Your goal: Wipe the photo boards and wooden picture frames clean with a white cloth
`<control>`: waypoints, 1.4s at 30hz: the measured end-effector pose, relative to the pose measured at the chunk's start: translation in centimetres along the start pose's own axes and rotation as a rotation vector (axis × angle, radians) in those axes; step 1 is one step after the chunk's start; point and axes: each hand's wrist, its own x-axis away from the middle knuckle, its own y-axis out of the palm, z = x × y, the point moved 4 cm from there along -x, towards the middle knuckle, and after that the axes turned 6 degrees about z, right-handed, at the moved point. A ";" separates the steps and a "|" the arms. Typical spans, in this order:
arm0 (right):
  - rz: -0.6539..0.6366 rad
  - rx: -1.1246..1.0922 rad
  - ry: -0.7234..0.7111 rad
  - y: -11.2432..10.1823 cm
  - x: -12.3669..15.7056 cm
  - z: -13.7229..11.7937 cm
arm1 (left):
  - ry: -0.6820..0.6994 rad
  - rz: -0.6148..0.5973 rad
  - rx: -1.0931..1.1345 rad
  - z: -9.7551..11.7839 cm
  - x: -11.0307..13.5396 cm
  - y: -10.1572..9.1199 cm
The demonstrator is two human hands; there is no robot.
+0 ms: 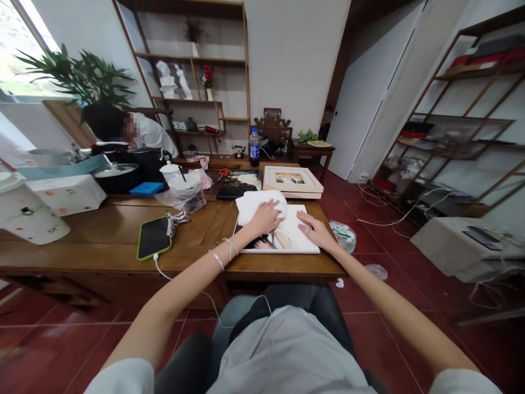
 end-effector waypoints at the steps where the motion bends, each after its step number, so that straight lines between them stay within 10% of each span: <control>1: -0.002 0.000 0.000 0.0 0.0 0.0 | -0.001 -0.003 -0.012 0.1 -0.1 0.0; 17: -0.006 -0.049 0.008 -0.2 -0.1 -0.3 | 0.154 -0.057 -0.001 11.6 7.7 -5.0; 35: -0.004 0.085 -0.107 -0.1 0.2 -1.2 | 0.023 -0.031 0.250 4.6 -2.8 -0.7; 42: 0.000 0.091 -0.109 0.0 0.2 -0.7 | -0.013 -0.073 0.186 4.2 -3.4 -0.9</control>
